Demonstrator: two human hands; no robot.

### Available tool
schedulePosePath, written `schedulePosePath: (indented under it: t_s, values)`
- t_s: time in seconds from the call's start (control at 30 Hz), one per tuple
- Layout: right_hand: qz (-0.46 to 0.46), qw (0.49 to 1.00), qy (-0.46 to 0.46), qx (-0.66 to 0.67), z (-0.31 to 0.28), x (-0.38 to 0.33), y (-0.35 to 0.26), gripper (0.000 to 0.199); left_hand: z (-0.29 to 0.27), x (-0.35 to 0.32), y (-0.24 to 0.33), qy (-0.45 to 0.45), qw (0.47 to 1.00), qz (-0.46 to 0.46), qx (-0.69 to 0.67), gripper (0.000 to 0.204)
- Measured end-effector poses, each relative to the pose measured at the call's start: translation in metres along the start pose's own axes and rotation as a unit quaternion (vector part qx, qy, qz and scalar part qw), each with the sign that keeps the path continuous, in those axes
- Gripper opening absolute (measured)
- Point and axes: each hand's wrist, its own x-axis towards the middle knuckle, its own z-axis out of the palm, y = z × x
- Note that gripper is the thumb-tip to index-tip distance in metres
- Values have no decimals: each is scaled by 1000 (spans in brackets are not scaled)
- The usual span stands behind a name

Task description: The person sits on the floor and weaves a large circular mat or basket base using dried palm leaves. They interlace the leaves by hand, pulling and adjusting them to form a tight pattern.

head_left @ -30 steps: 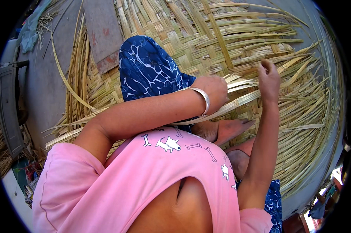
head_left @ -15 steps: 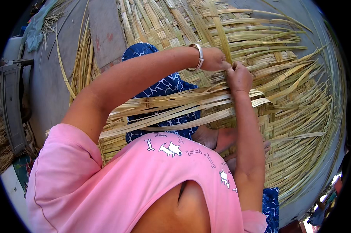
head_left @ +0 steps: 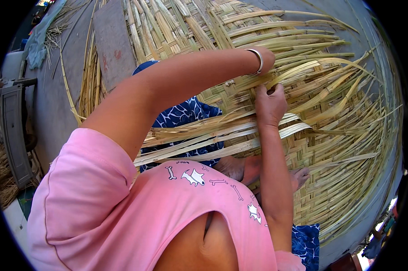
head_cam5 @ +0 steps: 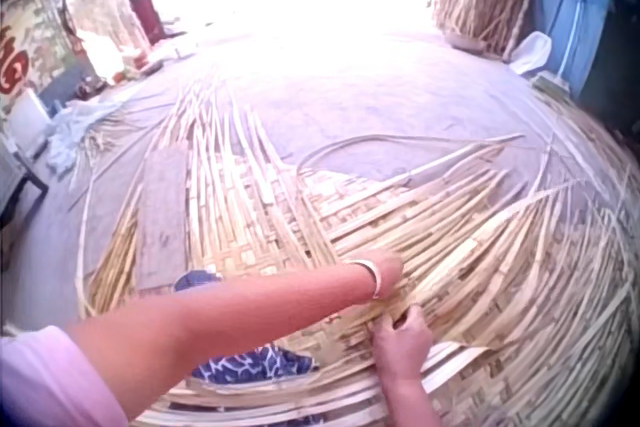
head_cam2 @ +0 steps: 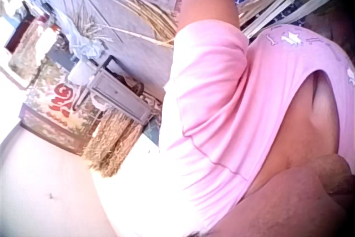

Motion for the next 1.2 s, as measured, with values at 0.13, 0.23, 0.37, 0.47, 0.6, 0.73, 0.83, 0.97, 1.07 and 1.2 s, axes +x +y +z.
schedulePosePath:
  t_s: [0.13,0.23,0.37,0.47,0.6,0.73,0.83,0.97,1.07,1.2]
  values:
    - [34,999,-18,8,-2,0,1,28,3,28,-17,29,997,-21,-75,31]
    - [55,998,-24,16,0,2,5,28,10,32,-40,-24,967,-9,-255,48]
    - [58,997,-14,50,0,-1,2,26,15,27,-48,-98,916,21,-390,39]
    - [63,996,-11,63,5,0,6,25,18,22,-51,-84,902,51,-420,36]
    - [65,995,-4,72,7,0,10,25,15,15,-44,-58,914,53,-398,41]
    - [58,997,0,58,8,0,11,25,17,20,-50,-41,943,90,-318,45]
    - [55,997,3,55,9,1,12,25,17,15,-48,-40,935,61,-347,42]
    - [60,996,0,63,8,0,10,24,32,14,-54,-46,857,54,-510,36]
    - [62,996,0,58,8,1,11,24,38,8,-59,-76,751,50,-654,31]
    - [48,997,-13,59,8,0,7,25,36,-1,-64,-111,680,73,-721,28]
